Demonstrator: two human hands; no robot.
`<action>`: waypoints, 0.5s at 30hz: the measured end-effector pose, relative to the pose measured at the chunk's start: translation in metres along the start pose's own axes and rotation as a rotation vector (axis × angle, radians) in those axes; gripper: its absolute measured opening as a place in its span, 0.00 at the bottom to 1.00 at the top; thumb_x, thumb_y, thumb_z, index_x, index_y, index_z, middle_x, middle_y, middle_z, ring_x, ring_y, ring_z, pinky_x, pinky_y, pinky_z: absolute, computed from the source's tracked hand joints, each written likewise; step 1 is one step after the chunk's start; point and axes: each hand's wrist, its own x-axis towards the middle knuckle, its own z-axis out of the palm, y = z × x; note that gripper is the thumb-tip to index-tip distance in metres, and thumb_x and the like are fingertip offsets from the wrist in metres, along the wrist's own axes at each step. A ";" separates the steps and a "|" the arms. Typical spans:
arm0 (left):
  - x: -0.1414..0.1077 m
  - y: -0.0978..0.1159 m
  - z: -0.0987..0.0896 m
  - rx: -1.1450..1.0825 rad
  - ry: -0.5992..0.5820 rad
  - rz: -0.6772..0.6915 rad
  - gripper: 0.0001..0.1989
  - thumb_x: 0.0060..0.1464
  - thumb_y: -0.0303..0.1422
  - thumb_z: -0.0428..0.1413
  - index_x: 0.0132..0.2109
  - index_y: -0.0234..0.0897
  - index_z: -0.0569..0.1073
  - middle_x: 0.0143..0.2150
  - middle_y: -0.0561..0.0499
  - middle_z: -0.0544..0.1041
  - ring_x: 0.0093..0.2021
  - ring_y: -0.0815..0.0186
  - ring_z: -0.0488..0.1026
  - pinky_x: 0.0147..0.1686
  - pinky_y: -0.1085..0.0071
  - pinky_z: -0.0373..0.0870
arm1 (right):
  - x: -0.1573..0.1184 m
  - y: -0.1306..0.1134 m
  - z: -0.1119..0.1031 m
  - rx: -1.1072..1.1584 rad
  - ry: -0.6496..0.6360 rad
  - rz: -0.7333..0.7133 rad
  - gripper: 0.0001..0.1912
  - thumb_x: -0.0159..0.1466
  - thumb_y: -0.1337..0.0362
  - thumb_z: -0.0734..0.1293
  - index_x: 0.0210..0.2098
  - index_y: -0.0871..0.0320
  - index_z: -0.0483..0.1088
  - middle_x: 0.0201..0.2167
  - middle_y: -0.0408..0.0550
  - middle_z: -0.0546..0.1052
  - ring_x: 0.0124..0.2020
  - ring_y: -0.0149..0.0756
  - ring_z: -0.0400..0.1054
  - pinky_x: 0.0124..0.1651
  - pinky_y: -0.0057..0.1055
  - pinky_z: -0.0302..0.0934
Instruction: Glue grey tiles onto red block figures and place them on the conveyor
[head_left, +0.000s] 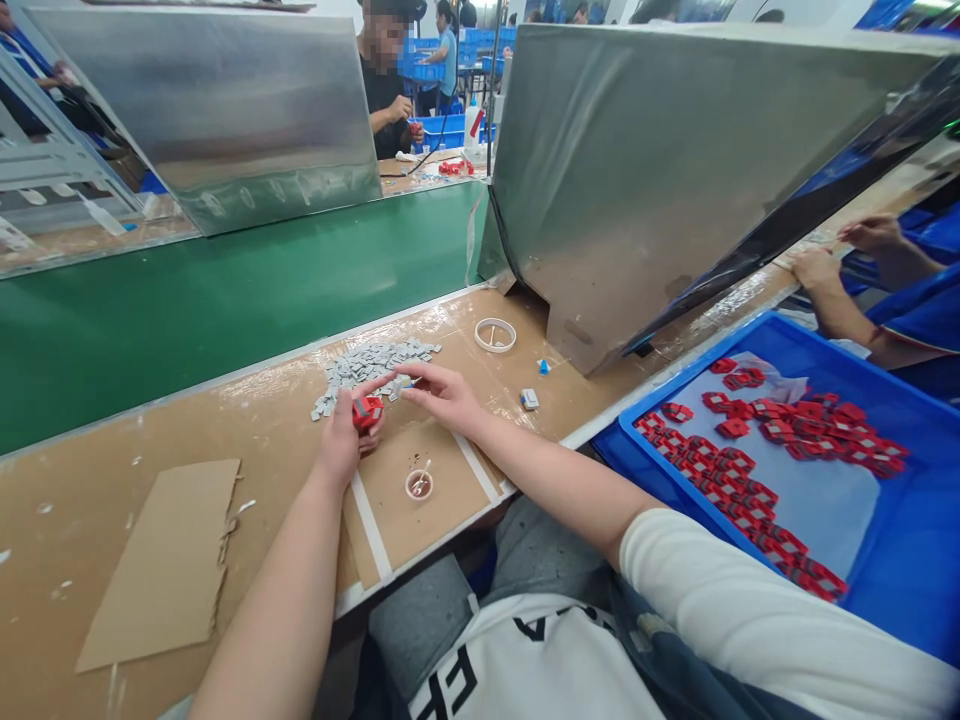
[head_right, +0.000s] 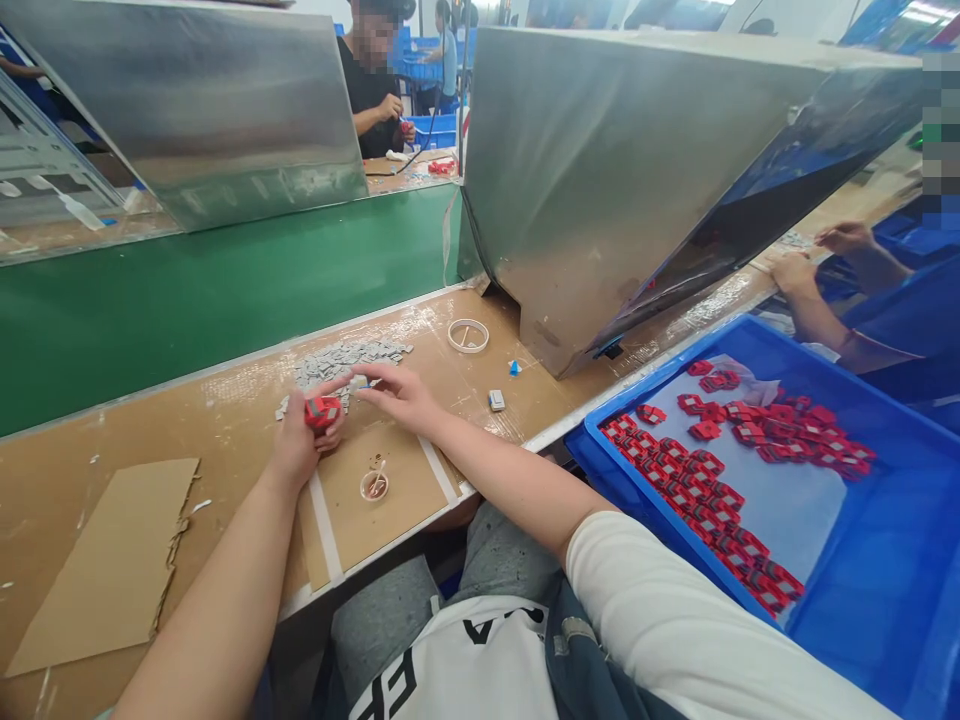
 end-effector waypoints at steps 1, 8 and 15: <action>0.001 0.000 0.001 0.006 0.014 -0.035 0.37 0.61 0.66 0.46 0.57 0.40 0.72 0.20 0.61 0.58 0.14 0.74 0.45 0.17 0.76 0.42 | -0.001 -0.002 0.000 -0.089 -0.028 -0.062 0.20 0.69 0.52 0.70 0.57 0.52 0.77 0.55 0.51 0.81 0.50 0.40 0.74 0.54 0.39 0.71; 0.005 -0.009 0.000 0.043 0.103 -0.087 0.30 0.60 0.65 0.49 0.35 0.41 0.65 0.16 0.60 0.56 0.14 0.73 0.46 0.16 0.77 0.42 | -0.002 -0.003 0.003 -0.387 -0.256 -0.363 0.20 0.76 0.59 0.62 0.64 0.53 0.71 0.57 0.54 0.80 0.56 0.42 0.73 0.63 0.46 0.65; 0.006 -0.009 0.001 0.038 0.124 -0.105 0.31 0.58 0.63 0.53 0.27 0.42 0.55 0.18 0.61 0.49 0.16 0.75 0.42 0.17 0.77 0.39 | -0.004 0.002 0.005 -0.413 -0.282 -0.382 0.21 0.77 0.60 0.60 0.67 0.50 0.70 0.63 0.53 0.77 0.58 0.42 0.72 0.63 0.47 0.65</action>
